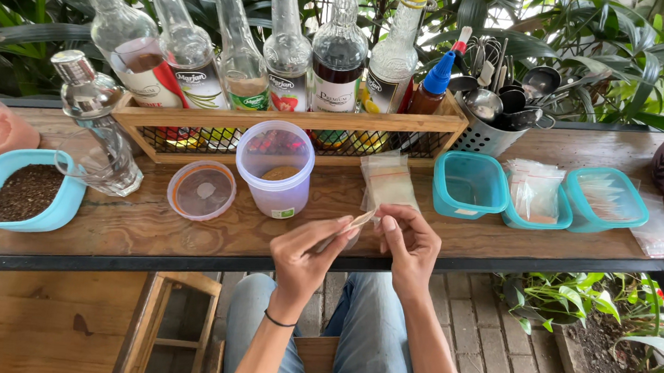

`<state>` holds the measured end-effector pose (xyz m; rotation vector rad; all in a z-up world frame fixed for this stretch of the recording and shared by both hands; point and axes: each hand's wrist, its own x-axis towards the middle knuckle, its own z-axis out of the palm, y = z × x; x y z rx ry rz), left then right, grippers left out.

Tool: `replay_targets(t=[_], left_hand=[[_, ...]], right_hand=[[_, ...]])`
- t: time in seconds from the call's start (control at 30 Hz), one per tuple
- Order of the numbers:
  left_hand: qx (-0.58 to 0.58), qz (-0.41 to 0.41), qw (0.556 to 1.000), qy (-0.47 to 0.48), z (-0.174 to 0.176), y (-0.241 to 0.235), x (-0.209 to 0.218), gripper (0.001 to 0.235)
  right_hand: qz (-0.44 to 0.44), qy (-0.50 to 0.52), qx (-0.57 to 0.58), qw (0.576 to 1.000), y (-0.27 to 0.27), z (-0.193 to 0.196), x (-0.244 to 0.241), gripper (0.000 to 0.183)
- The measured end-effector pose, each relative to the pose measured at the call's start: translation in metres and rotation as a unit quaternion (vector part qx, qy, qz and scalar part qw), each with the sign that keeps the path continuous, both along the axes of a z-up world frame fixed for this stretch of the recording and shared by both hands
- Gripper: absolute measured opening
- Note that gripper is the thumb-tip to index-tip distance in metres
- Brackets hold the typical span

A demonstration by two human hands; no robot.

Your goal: The person opens small bags by hand and fills them with a brown powder from a container using a small spoon, placing the filled bags into a storage bin.

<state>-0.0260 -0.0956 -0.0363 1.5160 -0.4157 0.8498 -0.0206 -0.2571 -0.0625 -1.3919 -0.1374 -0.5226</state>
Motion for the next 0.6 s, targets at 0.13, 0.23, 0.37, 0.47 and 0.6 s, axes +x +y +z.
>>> replay_targets(t=[0.13, 0.23, 0.37, 0.47, 0.6], left_hand=[[0.018, 0.037, 0.998, -0.039, -0.006, 0.010, -0.010, 0.020], [0.049, 0.063, 0.992, -0.094, -0.004, 0.018, -0.010, 0.016], [0.155, 0.123, 0.960, -0.196, 0.012, 0.025, -0.014, 0.015], [0.227, 0.156, 0.932, -0.235, 0.016, 0.032, -0.017, 0.015], [0.305, 0.123, 0.927, -0.179, 0.011, 0.047, -0.025, 0.023]], right_hand=[[-0.016, 0.037, 0.021, 0.999, 0.014, -0.007, -0.015, 0.019], [0.017, 0.113, 0.055, 0.992, 0.025, 0.008, -0.024, 0.022], [0.114, 0.201, 0.119, 0.966, 0.029, 0.006, -0.018, 0.035], [0.142, 0.216, 0.073, 0.963, 0.025, 0.006, -0.011, 0.032], [0.148, 0.247, 0.009, 0.958, 0.028, 0.016, -0.007, 0.018]])
